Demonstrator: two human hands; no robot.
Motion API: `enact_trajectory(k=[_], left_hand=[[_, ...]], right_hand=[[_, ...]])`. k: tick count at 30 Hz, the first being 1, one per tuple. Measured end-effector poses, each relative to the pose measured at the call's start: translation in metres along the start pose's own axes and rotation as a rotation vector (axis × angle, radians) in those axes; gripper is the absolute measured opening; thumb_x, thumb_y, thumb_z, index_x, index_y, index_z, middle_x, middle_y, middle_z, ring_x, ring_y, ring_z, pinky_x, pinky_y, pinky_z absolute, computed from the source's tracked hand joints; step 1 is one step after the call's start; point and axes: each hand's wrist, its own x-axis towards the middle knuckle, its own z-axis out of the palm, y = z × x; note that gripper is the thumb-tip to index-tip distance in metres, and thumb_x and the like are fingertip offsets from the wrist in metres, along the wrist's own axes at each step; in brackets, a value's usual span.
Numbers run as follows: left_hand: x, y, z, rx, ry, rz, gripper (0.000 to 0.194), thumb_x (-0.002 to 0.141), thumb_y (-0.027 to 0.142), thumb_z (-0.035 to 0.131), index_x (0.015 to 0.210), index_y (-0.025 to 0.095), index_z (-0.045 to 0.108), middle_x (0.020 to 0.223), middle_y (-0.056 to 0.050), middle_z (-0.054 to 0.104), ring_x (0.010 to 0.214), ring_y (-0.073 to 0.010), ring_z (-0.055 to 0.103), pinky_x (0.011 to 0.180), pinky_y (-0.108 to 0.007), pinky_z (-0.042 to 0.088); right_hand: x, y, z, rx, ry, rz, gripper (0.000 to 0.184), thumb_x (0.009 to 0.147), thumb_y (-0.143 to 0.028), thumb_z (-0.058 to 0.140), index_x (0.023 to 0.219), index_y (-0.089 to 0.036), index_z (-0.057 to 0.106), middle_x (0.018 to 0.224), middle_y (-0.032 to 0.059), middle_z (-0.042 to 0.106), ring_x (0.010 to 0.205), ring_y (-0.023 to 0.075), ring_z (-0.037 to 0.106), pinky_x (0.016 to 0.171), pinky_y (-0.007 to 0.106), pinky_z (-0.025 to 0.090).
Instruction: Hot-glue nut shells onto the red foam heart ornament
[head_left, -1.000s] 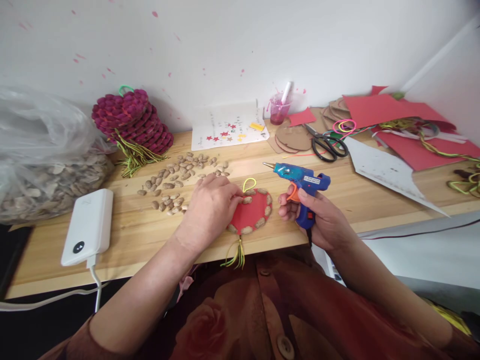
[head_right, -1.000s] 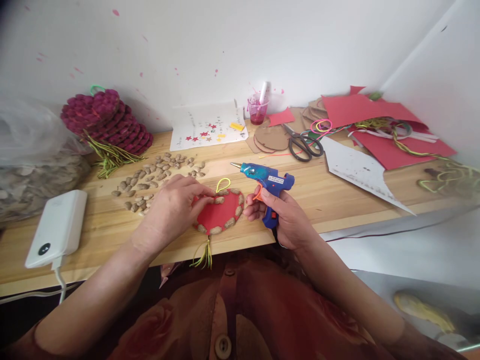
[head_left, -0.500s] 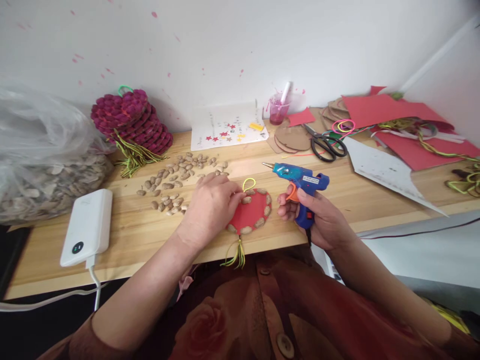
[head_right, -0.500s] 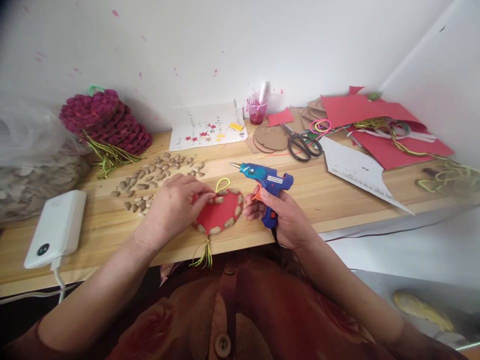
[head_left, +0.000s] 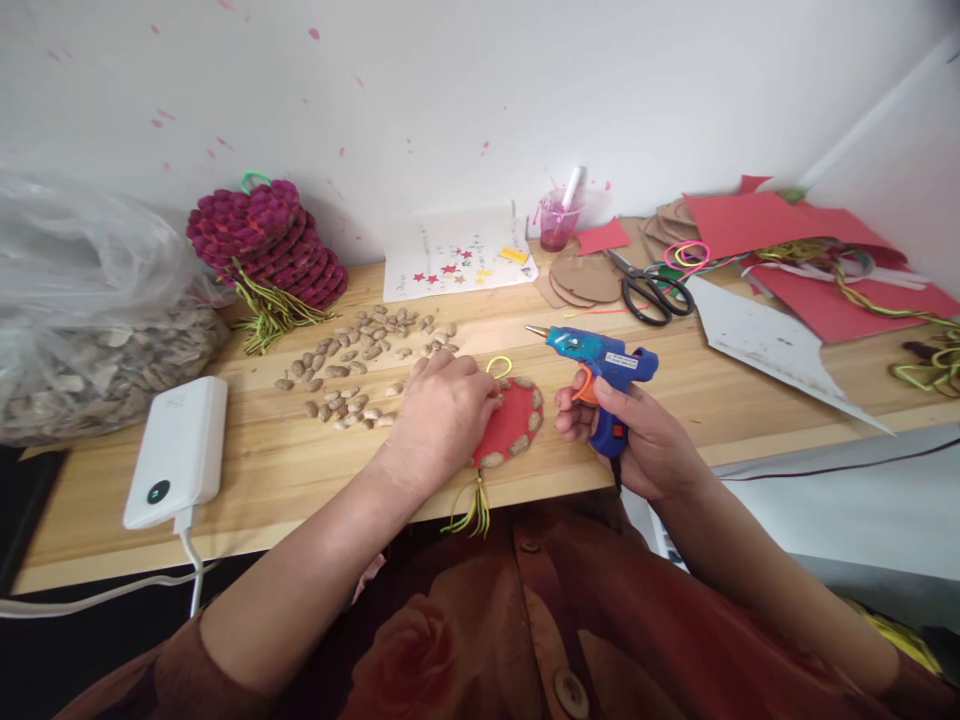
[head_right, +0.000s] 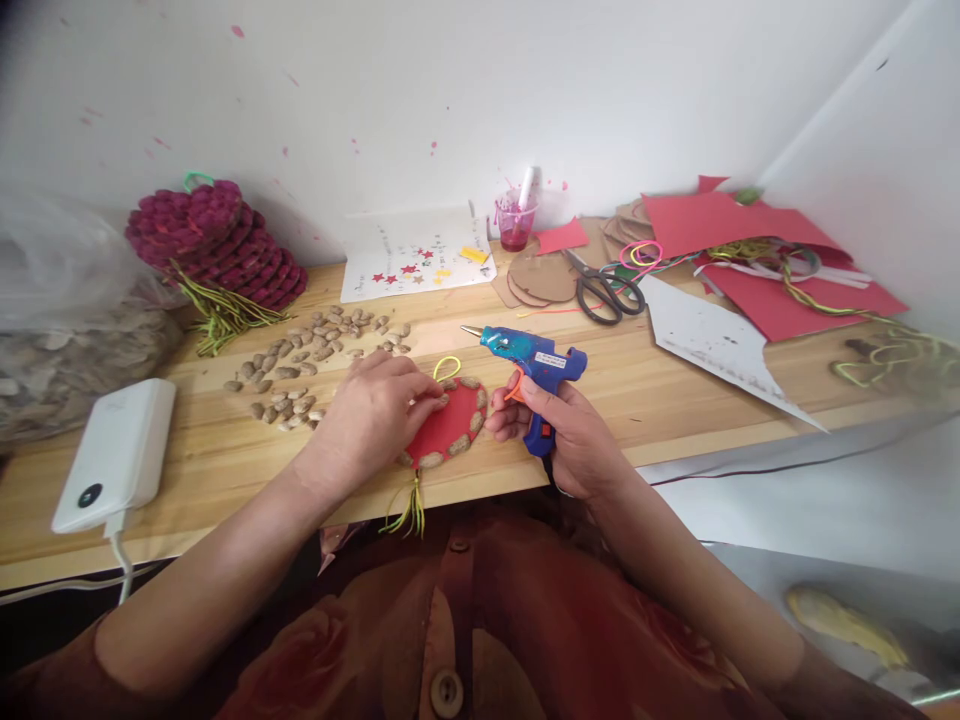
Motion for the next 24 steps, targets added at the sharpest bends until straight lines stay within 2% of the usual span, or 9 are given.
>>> enact_trajectory(k=[6,13,24], left_hand=[[-0.0005,0.0034,-0.0017,0.026,-0.031,-0.033,0.012,0.094,0.022,0.069,0.092,0.017,0.08,0.093,-0.011,0.075,0.094,-0.0291,0.064,0.09,-0.044,0.049],[0.0002,0.0038,-0.0021,0.063,-0.057,-0.036,0.012,0.094,0.023,0.07,0.092,0.016,0.079,0.091,-0.01,0.076,0.093,-0.0299,0.066,0.089,-0.043,0.05],[0.0055,0.0103,-0.0073,0.205,-0.117,-0.004,0.021,0.097,0.018,0.06,0.088,0.016,0.079,0.087,-0.01,0.077,0.091,-0.029,0.069,0.084,-0.039,0.049]], right_hand=[[-0.0009,-0.0008,0.0011,-0.008,-0.01,-0.02,0.028,0.076,-0.042,0.089,0.087,-0.021,0.074,0.084,0.0023,0.076,0.07,0.0141,0.074,0.065,0.021,0.059],[-0.0005,-0.0011,0.003,0.006,0.015,-0.004,0.033,0.07,-0.041,0.093,0.085,-0.021,0.073,0.08,0.0008,0.075,0.068,0.014,0.074,0.063,0.021,0.06],[-0.0009,0.0004,0.0021,-0.02,-0.007,-0.038,0.036,0.071,-0.043,0.092,0.088,-0.021,0.069,0.08,0.0004,0.075,0.067,0.0143,0.074,0.065,0.024,0.059]])
